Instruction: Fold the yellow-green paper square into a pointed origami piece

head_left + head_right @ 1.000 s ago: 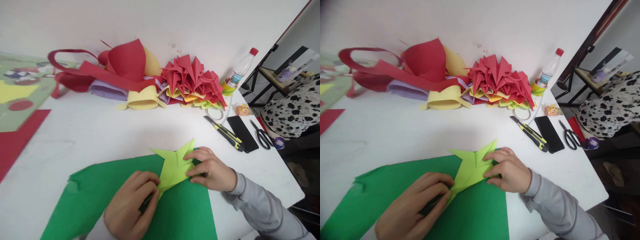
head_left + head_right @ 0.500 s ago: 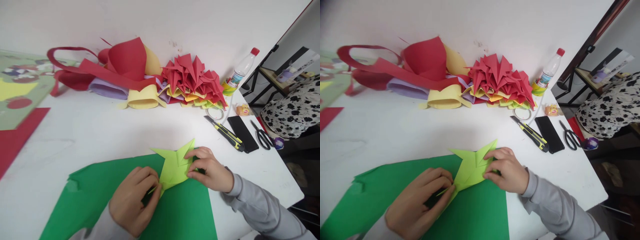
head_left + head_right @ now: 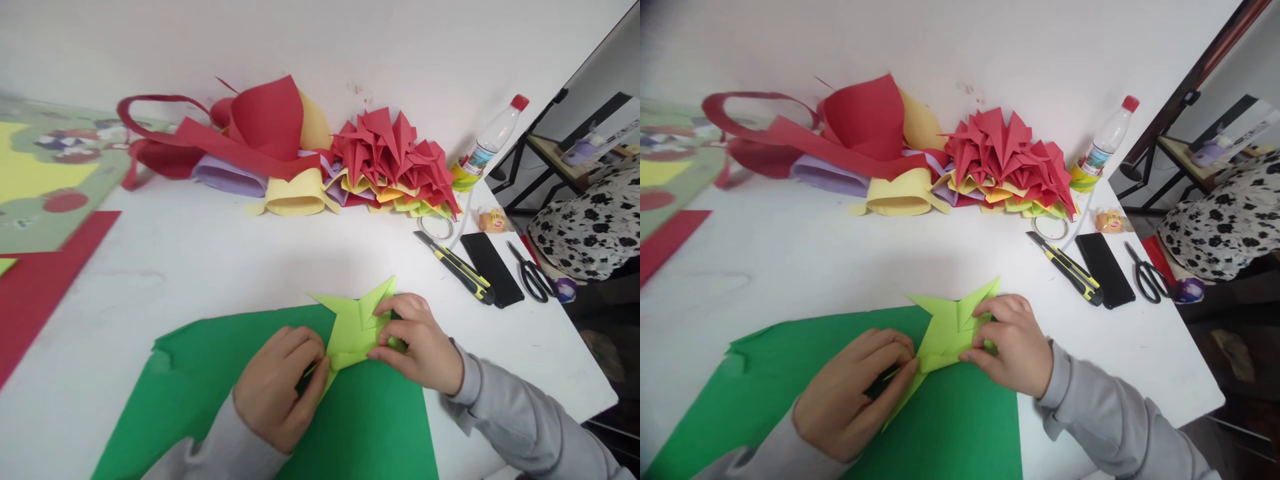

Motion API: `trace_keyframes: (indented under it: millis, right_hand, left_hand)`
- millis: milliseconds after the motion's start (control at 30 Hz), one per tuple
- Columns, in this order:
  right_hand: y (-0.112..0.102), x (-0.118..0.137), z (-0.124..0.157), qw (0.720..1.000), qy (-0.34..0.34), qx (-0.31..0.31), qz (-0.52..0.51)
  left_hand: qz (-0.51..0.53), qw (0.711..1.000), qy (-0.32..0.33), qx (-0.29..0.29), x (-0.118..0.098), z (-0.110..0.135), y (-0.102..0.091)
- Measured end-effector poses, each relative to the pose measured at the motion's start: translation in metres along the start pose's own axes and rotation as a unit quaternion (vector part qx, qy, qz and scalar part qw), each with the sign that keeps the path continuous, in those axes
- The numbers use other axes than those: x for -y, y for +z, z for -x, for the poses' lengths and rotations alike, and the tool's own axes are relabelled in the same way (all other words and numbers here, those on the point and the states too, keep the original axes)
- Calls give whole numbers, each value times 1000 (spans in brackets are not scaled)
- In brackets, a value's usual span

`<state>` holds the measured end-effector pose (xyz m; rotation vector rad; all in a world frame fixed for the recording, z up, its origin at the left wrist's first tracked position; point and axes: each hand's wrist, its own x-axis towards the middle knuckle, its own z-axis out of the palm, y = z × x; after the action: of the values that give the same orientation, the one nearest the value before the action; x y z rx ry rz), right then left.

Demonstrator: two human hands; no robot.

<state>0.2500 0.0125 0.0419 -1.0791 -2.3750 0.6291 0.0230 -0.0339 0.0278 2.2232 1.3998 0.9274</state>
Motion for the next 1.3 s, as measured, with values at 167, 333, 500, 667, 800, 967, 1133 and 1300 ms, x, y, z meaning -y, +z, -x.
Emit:
trace_keyframes:
  millis: [167,333,500,667,800,967,1133,1300]
  right_hand:
    - [0,2,0,1000,7,4,3]
    - [0,2,0,1000,7,2,4]
    - [1,2,0,1000,11,-1,3]
    - [-3,0,-2,1000,17,15,-16]
    - [-7,-4,-4,999,16,32,-36]
    - [-7,-8,-5,998,7,33,-47]
    - [-8,-8,-5,999,-4,30,-45]
    - [-10,-11,-4,997,-5,55,-49]
  left_hand:
    - [-20,1000,10,-22,4,1,4]
    - [-97,989,72,-90,2,4,2]
    - [-137,966,211,-60,-2,5,2]
    - [-135,964,231,-1,2,2,2]
    - [-124,966,228,-5,5,4,2]
    - [-138,965,222,2,7,7,3]
    - [-156,964,214,0,6,9,5]
    - [-150,969,198,-6,8,10,8]
